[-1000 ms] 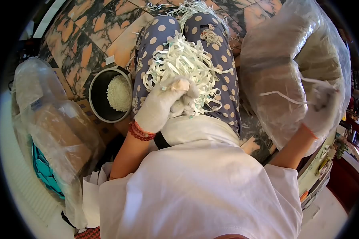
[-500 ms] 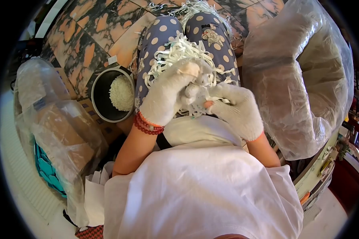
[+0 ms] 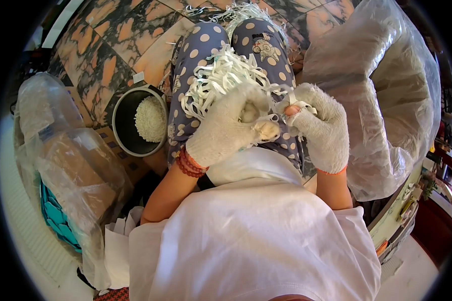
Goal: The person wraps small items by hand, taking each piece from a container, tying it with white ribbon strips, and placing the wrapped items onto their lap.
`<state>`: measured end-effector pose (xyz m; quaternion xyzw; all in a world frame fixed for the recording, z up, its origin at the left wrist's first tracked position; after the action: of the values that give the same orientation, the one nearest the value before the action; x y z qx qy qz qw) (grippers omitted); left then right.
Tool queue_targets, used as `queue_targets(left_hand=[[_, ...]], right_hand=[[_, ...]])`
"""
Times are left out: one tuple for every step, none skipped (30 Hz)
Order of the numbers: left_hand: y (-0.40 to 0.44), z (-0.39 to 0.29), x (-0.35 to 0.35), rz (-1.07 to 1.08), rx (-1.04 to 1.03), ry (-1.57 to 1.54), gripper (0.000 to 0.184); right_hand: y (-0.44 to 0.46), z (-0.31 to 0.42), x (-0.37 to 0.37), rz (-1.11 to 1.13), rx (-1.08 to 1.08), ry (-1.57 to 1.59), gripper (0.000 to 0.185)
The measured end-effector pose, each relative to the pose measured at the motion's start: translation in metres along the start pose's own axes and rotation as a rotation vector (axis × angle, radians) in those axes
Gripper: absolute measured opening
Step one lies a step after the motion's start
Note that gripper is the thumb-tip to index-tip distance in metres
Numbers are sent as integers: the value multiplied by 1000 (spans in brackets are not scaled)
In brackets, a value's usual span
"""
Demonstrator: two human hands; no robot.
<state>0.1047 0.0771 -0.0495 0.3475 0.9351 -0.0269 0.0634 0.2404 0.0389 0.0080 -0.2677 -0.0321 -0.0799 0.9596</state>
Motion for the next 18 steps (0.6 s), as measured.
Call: queue_targets(left_hand=[[-1, 4, 5, -87, 2, -87, 25], [0, 0, 4, -76, -50, -9, 24], [3, -7, 1, -65, -101, 69, 24], [3, -10, -4, -16, -125, 136, 22], [3, -13, -9, 31, -151, 203, 20], [1, -13, -15, 115, -152, 260, 14], [-1, -12, -22, 201, -153, 316, 10], [-1, -7, -25, 260, -123, 298, 14], [-2, -2, -28, 321, -92, 281, 21], [-4, 2, -32, 382, -60, 265, 27], [-5, -1, -31, 360, -78, 240, 21], [-7, -4, -30, 335, -96, 217, 17], [-9, -8, -29, 311, -114, 194, 15], [-12, -10, -30, 324, -127, 169, 15], [-15, -12, -30, 337, -141, 143, 15], [-18, -13, -30, 351, -154, 117, 17], [-23, -12, -30, 399, -145, 84, 17], [-28, -11, -28, 446, -138, 51, 17]], right_hand=[[-1, 5, -1, -9, 33, -34, 14], [-2, 8, -4, 1, 76, -53, 14], [-3, 9, -7, 11, 119, -73, 13], [-4, 11, -9, 21, 160, -92, 12], [-6, 14, -9, 11, 188, -96, 12], [-8, 18, -8, 0, 218, -101, 11], [-11, 22, -6, -13, 247, -106, 11], [-8, 18, -1, 9, 184, 22, 13], [-6, 13, 5, 30, 121, 151, 15], [-5, 7, 10, 51, 58, 281, 17], [-4, 6, 11, 76, 44, 318, 19], [-1, 4, 11, 102, 31, 355, 21], [0, 3, 12, 130, 18, 392, 23], [0, 3, 17, 118, 44, 395, 27], [-3, 15, 29, 34, 106, 390, 27], [0, 7, 57, -115, 85, 518, 30], [-4, 19, 79, -149, 179, 628, 30], [-26, 42, 118, -494, 434, -59, 38]])
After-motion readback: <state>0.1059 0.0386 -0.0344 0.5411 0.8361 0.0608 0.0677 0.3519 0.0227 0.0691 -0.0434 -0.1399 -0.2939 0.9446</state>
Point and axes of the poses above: each hand's wrist, its own y-axis towards the middle knuckle, its own x-axis out of the back of the hand, z = x × y, the point moved 10 cm from there along y, towards the middle knuckle, and after that the axes turned 15 degrees about -x, right-handed, at the moved point
